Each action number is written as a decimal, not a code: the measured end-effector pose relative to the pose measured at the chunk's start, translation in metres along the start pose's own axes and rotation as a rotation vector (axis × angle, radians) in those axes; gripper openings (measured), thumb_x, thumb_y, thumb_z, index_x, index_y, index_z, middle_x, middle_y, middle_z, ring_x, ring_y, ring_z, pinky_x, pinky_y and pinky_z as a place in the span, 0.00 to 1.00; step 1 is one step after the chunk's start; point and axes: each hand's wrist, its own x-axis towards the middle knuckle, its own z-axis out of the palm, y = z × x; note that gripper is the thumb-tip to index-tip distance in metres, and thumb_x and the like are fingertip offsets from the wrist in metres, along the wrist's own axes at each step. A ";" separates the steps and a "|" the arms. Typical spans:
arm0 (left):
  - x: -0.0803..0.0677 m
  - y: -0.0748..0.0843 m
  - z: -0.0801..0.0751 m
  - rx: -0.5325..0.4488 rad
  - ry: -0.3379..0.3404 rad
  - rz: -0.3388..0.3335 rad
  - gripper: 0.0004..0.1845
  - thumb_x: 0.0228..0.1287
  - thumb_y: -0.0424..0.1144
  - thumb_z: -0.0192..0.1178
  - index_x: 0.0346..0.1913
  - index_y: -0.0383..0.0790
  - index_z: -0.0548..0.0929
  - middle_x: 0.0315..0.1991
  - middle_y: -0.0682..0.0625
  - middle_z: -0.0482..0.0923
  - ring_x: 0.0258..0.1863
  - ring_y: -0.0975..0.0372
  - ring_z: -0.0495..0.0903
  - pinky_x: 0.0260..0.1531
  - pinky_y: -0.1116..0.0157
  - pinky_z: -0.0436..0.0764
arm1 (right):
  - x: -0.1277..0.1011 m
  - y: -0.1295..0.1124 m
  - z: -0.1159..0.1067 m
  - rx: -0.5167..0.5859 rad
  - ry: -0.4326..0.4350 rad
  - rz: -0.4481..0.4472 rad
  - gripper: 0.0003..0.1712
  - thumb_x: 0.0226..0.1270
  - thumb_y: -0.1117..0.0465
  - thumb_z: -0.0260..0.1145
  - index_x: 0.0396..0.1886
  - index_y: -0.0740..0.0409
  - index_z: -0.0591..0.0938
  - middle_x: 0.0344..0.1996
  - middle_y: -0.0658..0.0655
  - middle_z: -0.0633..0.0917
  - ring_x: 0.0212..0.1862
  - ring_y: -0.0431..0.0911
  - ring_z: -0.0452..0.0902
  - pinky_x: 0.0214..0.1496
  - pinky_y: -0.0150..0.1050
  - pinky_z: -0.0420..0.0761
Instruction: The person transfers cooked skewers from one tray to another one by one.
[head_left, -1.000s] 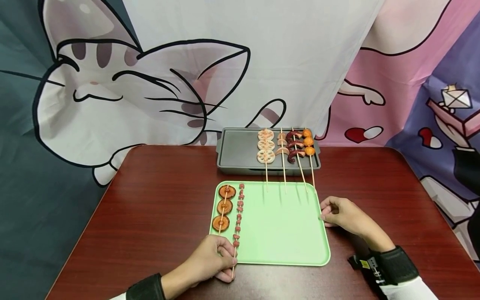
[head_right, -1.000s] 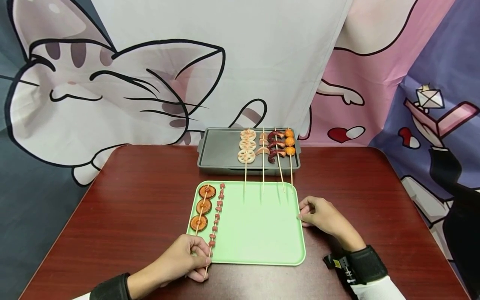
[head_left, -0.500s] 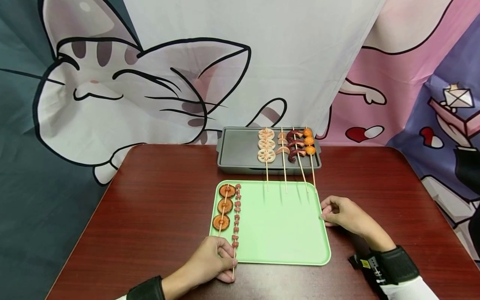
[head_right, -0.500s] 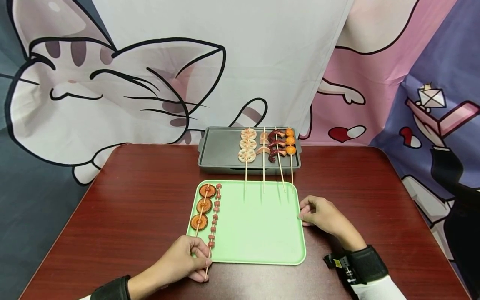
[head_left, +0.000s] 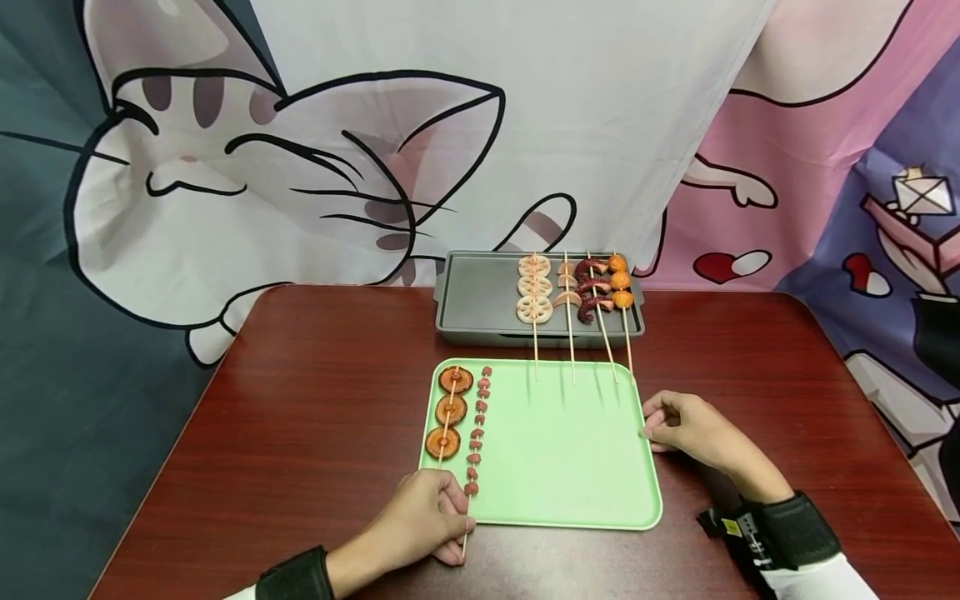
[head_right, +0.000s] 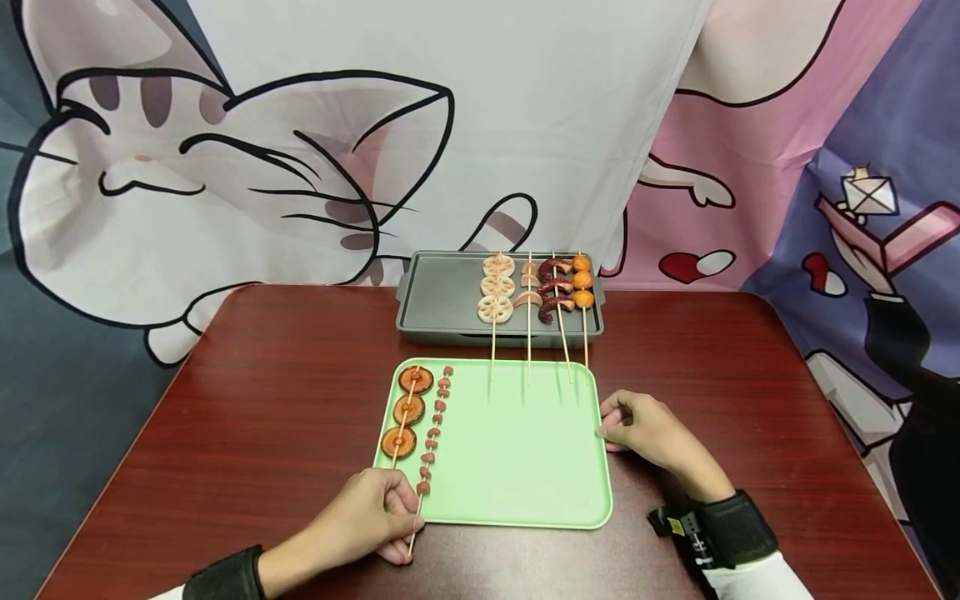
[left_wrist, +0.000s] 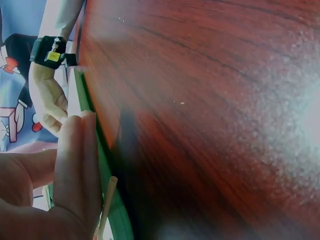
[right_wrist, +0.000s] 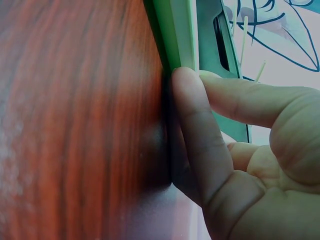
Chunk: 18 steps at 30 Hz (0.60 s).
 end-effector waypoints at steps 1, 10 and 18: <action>0.000 0.000 0.000 0.014 0.001 0.004 0.09 0.58 0.23 0.69 0.32 0.31 0.77 0.20 0.43 0.83 0.16 0.58 0.87 0.20 0.60 0.88 | 0.000 0.000 0.000 -0.001 0.001 -0.001 0.14 0.69 0.70 0.66 0.49 0.76 0.78 0.35 0.60 0.83 0.35 0.39 0.82 0.37 0.34 0.88; 0.004 0.001 0.000 0.134 0.000 0.039 0.11 0.60 0.26 0.69 0.25 0.34 0.77 0.15 0.46 0.82 0.13 0.59 0.85 0.16 0.60 0.87 | -0.001 0.000 0.000 0.007 -0.010 -0.016 0.15 0.69 0.71 0.66 0.50 0.78 0.77 0.34 0.60 0.83 0.34 0.39 0.83 0.38 0.34 0.89; 0.005 0.013 -0.006 0.090 -0.013 0.037 0.12 0.66 0.33 0.69 0.28 0.34 0.77 0.16 0.45 0.82 0.13 0.57 0.85 0.16 0.59 0.87 | 0.000 -0.001 -0.001 0.000 -0.011 -0.012 0.15 0.69 0.71 0.66 0.50 0.78 0.77 0.34 0.60 0.83 0.34 0.39 0.83 0.37 0.34 0.88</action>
